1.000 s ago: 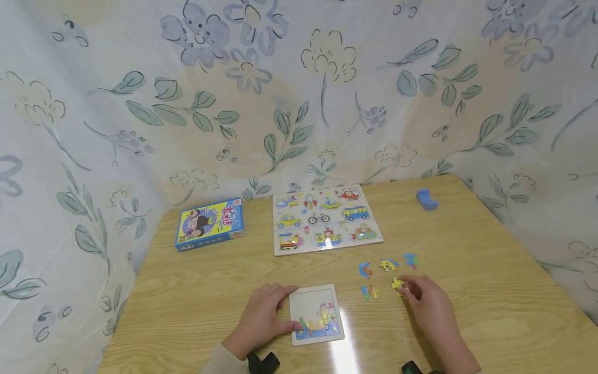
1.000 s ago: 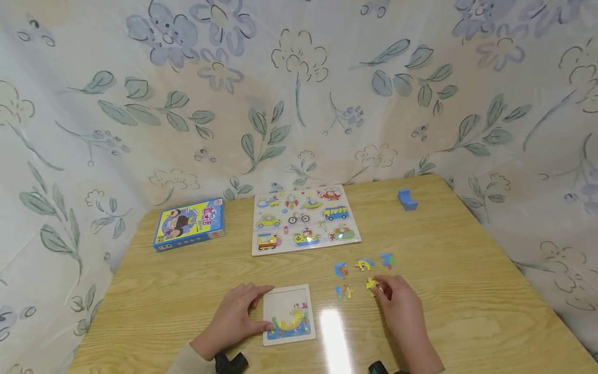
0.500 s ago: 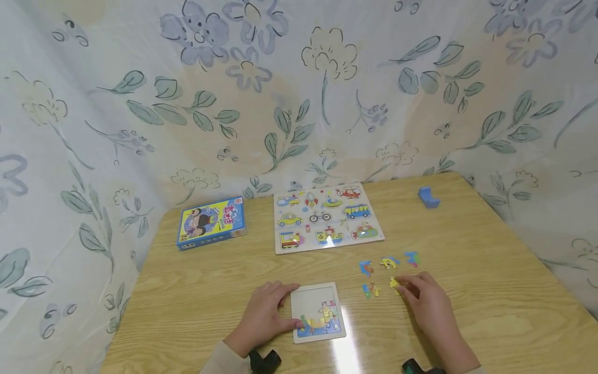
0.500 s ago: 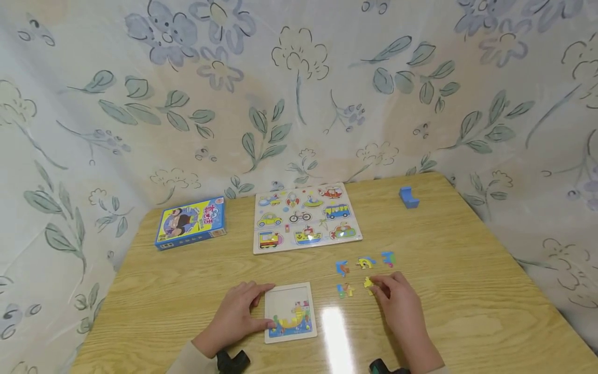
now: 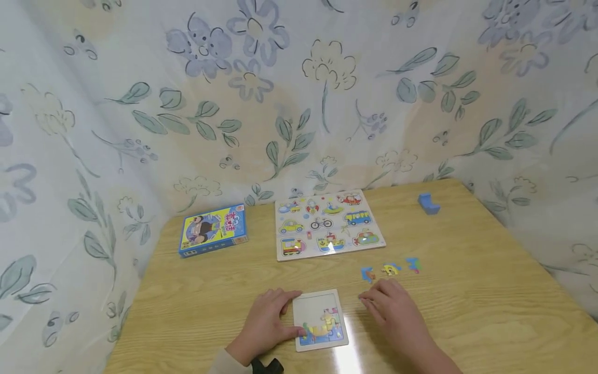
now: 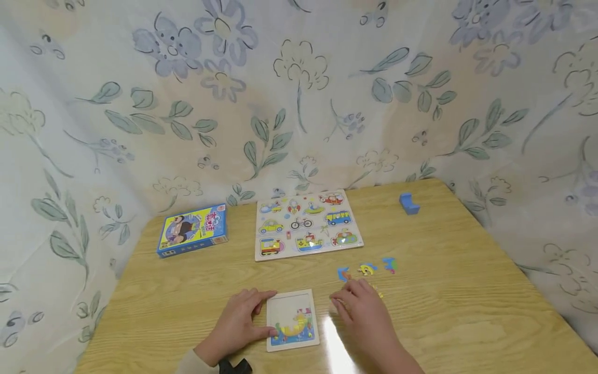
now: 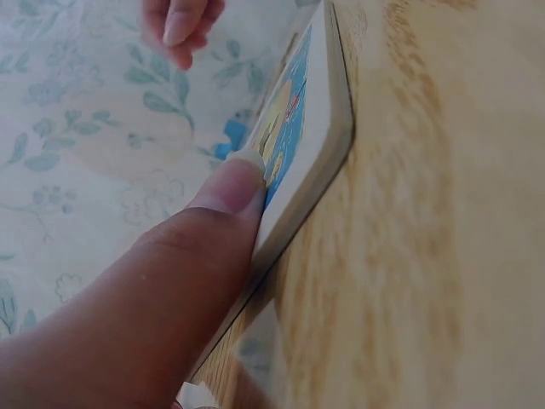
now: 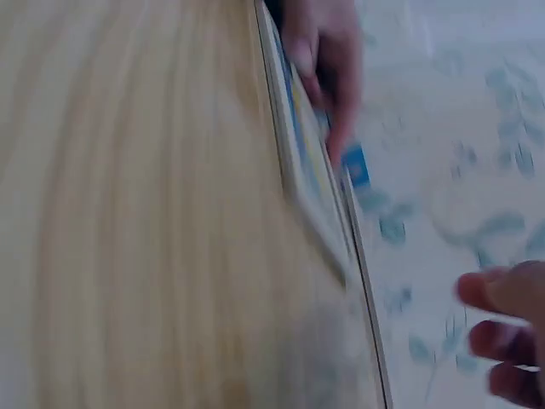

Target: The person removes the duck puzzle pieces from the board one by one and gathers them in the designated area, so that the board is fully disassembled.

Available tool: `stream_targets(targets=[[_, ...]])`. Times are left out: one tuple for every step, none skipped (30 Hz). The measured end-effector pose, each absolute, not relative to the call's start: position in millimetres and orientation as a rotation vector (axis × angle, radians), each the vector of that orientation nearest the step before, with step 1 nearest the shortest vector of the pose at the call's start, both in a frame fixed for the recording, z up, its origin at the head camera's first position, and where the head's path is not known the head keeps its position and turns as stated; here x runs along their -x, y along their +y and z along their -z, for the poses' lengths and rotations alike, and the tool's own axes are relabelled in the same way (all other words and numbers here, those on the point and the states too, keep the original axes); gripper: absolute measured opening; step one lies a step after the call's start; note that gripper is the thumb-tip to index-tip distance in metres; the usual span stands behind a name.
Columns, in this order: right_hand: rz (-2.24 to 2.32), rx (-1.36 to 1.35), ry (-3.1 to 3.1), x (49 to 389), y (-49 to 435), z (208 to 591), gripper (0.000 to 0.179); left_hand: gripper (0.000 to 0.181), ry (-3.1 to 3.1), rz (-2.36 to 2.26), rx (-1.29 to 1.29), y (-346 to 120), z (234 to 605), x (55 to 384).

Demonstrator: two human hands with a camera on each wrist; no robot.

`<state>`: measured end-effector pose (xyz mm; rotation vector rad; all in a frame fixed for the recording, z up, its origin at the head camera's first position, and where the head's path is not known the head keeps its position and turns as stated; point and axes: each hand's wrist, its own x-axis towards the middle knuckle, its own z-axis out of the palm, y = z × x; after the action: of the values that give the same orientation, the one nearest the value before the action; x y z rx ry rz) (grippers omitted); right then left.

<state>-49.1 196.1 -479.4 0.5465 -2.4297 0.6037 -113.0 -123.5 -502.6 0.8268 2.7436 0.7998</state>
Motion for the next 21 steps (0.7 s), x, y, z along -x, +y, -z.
stream_targets(targets=[[-0.579,-0.6,-2.463,51,188,477,0.02,0.086,2.748,-0.805,-0.823,-124,502,114],[-0.555,-0.638,-2.509,52,180,476,0.019,0.086,2.757,-0.806,-0.822,-124,502,115],[-0.531,-0.675,-2.555,53,173,476,0.021,0.086,2.764,-0.804,-0.821,-124,502,116],[-0.528,-0.702,-2.607,54,167,476,0.023,0.085,2.77,-0.804,-0.821,-124,502,117],[-0.526,-0.719,-2.66,55,162,478,0.025,0.085,2.776,-0.805,-0.829,-124,502,117],[-0.533,-0.722,-2.715,55,158,480,0.028,0.085,2.777,-0.804,-0.834,-123,503,118],[-0.544,-0.717,-2.761,54,155,482,0.031,0.085,2.774,-0.805,-0.841,-123,503,118],[-0.548,-0.709,-2.803,54,154,485,0.034,0.085,2.772,-0.804,-0.85,-122,503,118],[-0.558,-0.7,-2.836,53,153,489,0.036,0.085,2.768,-0.805,-0.859,-122,504,117],[-0.574,-0.685,-2.858,51,153,492,0.038,0.085,2.766,-0.806,-0.867,-121,504,117],[-0.586,-0.675,-2.872,50,153,495,0.039,0.085,2.766,-0.803,-0.875,-120,505,116],[-0.605,-0.671,-2.871,50,153,497,0.039,0.085,2.762,-0.804,-0.871,-120,505,116],[-0.62,-0.676,-2.865,50,153,498,0.039,0.085,2.763,-0.808,-0.871,-120,505,115],[-0.638,-0.683,-2.856,50,152,500,0.039,0.085,2.765,-0.81,-0.866,-121,504,114],[-0.655,-0.697,-2.843,51,151,500,0.038,0.085,2.769,-0.814,-0.86,-122,504,113],[-0.674,-0.711,-2.831,52,150,501,0.037,0.084,2.775,-0.813,-0.852,-123,503,112],[-0.699,-0.711,-2.83,51,149,502,0.036,0.084,2.774,-0.811,-0.849,-123,503,112],[-0.719,-0.71,-2.829,51,148,502,0.035,0.084,2.776,-0.81,-0.849,-123,503,111],[-0.736,-0.704,-2.833,51,147,503,0.035,0.084,2.778,-0.805,-0.849,-123,503,111],[-0.758,-0.692,-2.839,51,146,502,0.035,0.084,2.78,-0.798,-0.847,-123,503,111],[-0.78,-0.677,-2.845,51,146,501,0.035,0.084,2.778,-0.795,-0.846,-123,503,112]])
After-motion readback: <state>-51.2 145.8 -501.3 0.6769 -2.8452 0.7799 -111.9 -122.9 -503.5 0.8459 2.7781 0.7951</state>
